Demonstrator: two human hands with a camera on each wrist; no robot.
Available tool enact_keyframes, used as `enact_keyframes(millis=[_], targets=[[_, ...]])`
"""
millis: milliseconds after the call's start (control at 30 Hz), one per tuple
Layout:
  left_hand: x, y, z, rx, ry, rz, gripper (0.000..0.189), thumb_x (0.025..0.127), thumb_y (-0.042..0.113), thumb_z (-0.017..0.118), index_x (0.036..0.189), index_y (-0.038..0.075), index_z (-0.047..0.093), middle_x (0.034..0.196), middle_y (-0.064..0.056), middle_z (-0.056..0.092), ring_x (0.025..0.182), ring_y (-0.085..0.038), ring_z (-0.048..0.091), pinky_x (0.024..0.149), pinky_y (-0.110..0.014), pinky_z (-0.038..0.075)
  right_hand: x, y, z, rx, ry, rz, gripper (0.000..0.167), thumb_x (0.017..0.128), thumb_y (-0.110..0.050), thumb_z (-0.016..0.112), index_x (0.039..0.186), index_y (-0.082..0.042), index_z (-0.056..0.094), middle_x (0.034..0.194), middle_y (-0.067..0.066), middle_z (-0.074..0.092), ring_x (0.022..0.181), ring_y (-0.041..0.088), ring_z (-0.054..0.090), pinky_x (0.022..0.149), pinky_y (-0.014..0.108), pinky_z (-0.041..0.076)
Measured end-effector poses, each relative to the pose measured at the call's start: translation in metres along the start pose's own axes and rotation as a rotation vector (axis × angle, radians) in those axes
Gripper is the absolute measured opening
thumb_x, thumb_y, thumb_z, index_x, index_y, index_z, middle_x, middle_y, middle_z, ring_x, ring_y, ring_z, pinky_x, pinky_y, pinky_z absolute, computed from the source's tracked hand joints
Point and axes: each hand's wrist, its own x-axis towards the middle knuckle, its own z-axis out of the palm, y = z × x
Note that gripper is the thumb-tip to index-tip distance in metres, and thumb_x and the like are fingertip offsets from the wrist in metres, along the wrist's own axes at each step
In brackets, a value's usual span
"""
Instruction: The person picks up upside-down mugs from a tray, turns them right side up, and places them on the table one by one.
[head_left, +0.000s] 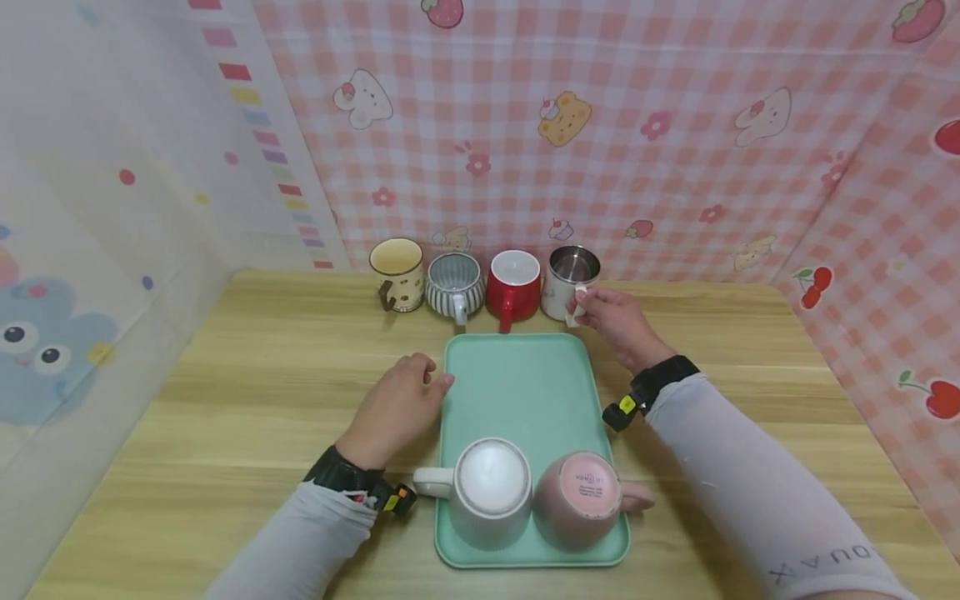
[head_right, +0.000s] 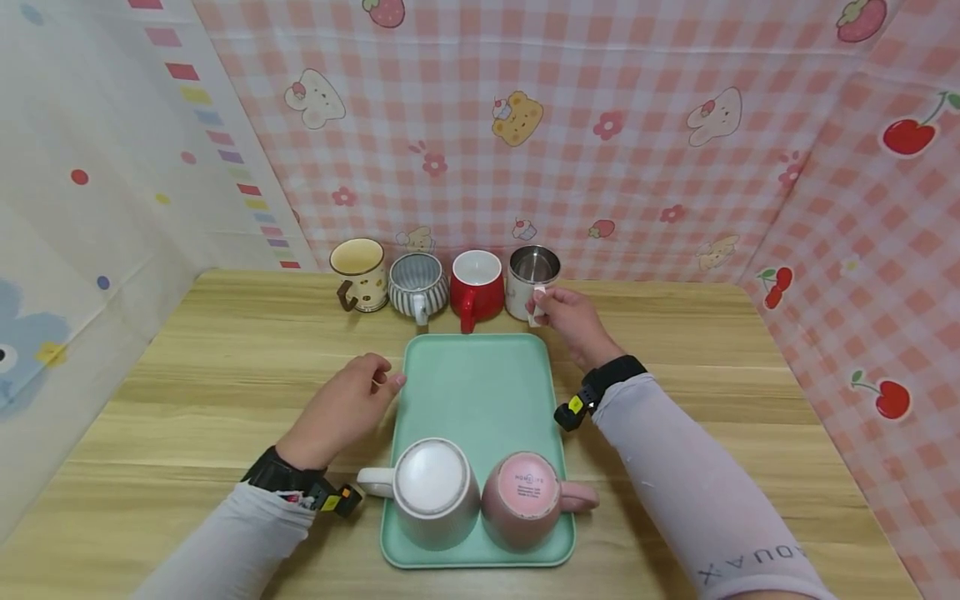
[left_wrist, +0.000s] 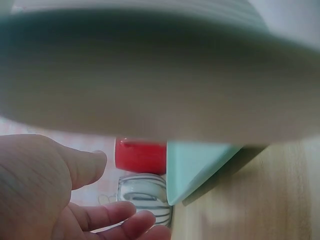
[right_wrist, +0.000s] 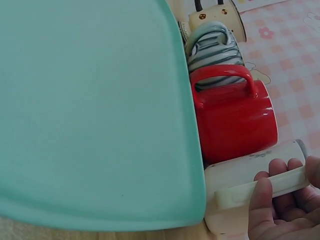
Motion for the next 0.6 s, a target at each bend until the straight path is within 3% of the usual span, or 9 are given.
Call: enact_keyframes(millis=[167, 300, 600], targets=[[-0.0001, -0.0003, 0.0007, 0.002, -0.001, 0.002, 0.049, 0.107, 0.042, 0.055, 0.133, 0.001, 0.06, 0.119, -0.015, 0.065, 0.107, -0.03, 0.064, 0.094, -0.051, 0.056, 0.0022, -0.0012, 0.0022, -0.034, 0.011, 0.003, 0.029, 0.111, -0.026, 0.051, 0.103, 0.0, 0.06, 0.107, 0.001, 0.062, 0.105, 0.015, 0.057, 0.1, 0.028, 0.051], [-0.0005, 0.0004, 0.0001, 0.004, -0.006, -0.003, 0.05, 0.107, 0.043, 0.054, 0.133, 0.001, 0.06, 0.119, -0.015, 0.065, 0.107, -0.031, 0.064, 0.094, -0.05, 0.056, 0.0028, -0.0033, 0.002, -0.091, 0.011, 0.022, 0.032, 0.111, -0.03, 0.049, 0.111, 0.001, 0.061, 0.113, 0.004, 0.059, 0.107, 0.017, 0.056, 0.105, 0.033, 0.049], [0.001, -0.0007, 0.0012, 0.002, -0.031, -0.014, 0.05, 0.107, 0.043, 0.054, 0.135, 0.002, 0.059, 0.119, -0.014, 0.064, 0.107, -0.03, 0.064, 0.095, -0.051, 0.057, -0.0022, -0.0051, -0.0004, -0.209, -0.011, 0.044, 0.049, 0.11, -0.04, 0.049, 0.128, 0.004, 0.058, 0.139, 0.017, 0.054, 0.13, 0.035, 0.054, 0.121, 0.051, 0.038]])
